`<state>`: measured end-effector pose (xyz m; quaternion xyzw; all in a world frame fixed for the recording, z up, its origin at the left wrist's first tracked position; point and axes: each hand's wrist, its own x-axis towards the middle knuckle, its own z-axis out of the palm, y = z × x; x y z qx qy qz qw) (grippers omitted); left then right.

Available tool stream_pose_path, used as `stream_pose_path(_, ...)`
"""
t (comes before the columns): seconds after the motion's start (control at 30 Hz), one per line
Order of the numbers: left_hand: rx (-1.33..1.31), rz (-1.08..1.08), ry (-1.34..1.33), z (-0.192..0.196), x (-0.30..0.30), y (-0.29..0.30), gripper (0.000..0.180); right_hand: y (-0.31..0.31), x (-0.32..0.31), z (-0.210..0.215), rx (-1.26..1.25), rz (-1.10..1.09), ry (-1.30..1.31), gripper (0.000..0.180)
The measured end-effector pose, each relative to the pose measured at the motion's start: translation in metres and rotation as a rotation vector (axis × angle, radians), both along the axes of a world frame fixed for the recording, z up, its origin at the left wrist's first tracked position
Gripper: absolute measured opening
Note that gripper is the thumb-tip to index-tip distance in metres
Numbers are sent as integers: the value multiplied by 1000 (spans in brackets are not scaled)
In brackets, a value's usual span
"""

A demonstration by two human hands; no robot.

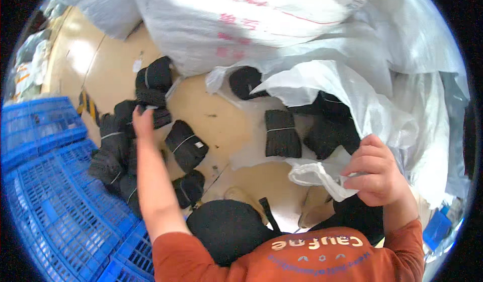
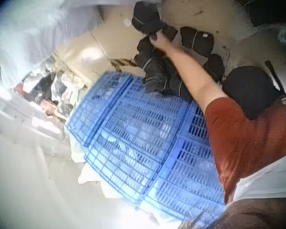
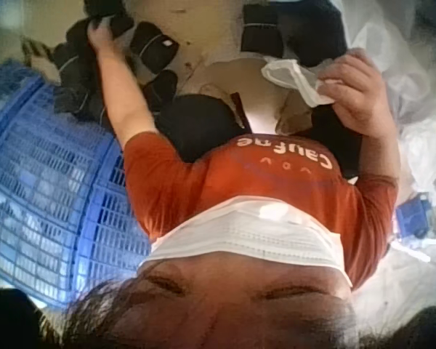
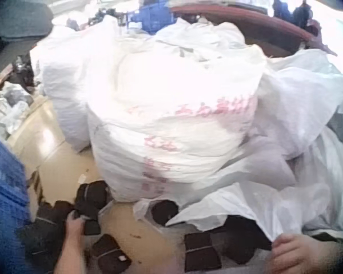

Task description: The recorder extracts bundled shoe components from larger sacks and organizes them into smaller clear plastic bags for distribution or shipping.

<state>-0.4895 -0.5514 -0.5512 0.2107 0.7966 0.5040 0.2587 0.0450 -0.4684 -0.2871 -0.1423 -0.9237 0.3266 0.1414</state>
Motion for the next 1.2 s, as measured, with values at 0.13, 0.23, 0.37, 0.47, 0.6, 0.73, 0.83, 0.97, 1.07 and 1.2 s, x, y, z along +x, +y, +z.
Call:
stream_pose_path(0.13, -122, -649, -516, 100, 48, -3, 63, -1, 2, -8, -26, -1, -34, 14)
stream_pose_path(0.23, -130, -1077, -742, 117, 126, 29, 66, -4, -1, -4, 4, 15, -14, 15)
stream_pose_path(0.37, -128, -1459, -687, 121, 259, 53, 75, -2, -4, -4, 2, 36, 4, 14)
stream_pose_path(0.47, -385, -1183, 225, 67, 210, 34, 78, -6, 0, 0, 28, -32, -12, 14)
stream_pose_path(0.6, -908, -709, 641, 10, 114, -36, 86, -9, 6, 2, -3, -62, -37, 13)
stream_pose_path(0.73, -650, -281, -60, -2, 85, -54, 92, -7, 2, -4, -52, -17, -8, 12)
stream_pose_path(0.83, -401, -610, -628, 40, 123, -16, 83, -3, 3, -6, -51, -14, -30, 11)
stream_pose_path(0.97, -28, -788, -1090, 81, 243, 34, 71, -4, -2, -4, -47, 16, -57, 11)
stream_pose_path(1.07, -203, -957, -494, 82, 328, 41, 76, -4, -10, -6, -57, 41, -86, 13)
stream_pose_path(1.2, 99, -1401, -547, 84, 346, 45, 64, -4, -13, -10, -68, 33, -139, 16)
